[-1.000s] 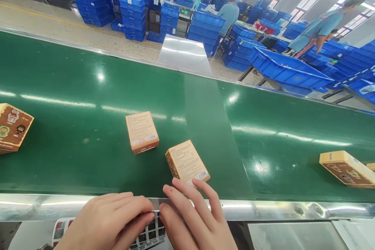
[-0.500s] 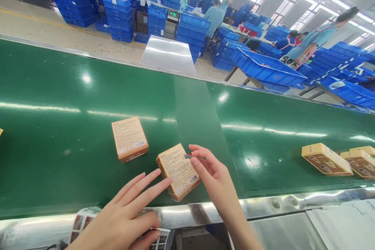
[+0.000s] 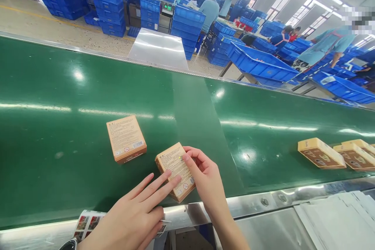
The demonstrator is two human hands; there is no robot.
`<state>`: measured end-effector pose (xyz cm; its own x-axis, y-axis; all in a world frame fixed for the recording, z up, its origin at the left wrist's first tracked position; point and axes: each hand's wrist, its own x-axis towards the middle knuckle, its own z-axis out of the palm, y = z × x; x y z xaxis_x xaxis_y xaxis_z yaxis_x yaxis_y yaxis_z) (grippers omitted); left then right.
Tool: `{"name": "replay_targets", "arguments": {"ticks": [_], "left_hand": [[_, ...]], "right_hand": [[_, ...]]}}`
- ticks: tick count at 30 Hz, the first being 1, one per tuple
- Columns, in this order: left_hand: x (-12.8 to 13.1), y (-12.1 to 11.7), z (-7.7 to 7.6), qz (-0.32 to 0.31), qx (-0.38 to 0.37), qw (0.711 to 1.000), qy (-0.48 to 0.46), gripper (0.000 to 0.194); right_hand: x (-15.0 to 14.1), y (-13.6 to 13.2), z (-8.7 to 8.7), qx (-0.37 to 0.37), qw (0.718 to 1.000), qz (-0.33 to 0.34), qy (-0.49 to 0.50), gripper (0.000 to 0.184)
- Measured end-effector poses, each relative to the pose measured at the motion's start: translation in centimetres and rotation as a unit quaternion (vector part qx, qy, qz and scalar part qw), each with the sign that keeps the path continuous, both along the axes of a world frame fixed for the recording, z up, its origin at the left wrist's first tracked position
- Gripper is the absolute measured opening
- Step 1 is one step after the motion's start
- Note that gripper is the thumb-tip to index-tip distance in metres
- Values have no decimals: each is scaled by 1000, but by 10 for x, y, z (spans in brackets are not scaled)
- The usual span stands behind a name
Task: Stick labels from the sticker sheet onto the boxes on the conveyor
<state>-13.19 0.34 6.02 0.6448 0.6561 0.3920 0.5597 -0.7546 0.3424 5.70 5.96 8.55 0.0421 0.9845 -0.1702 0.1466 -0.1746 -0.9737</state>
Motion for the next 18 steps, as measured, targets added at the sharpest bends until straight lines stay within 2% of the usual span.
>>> {"name": "replay_targets", "arguments": {"ticks": [5, 10, 13, 15, 18], "left_hand": [[-2, 2, 2, -13, 0, 1000, 7, 12], [-4, 4, 5, -26, -34, 999, 18, 12], [-5, 7, 9, -42, -44, 998, 26, 10], [-8, 7, 12, -46, -30, 998, 12, 12], [-18, -3, 13, -20, 23, 998, -60, 22]], "right_hand": [[-7, -4, -1, 35, 996, -22, -82, 45], [-15, -10, -4, 56, 981, -64, -172, 37], [-14, -7, -1, 65, 967, -93, -228, 47], [-13, 0, 3, 77, 954, -98, -272, 56], [-18, 14, 14, 108, 941, -76, -311, 48]]}}
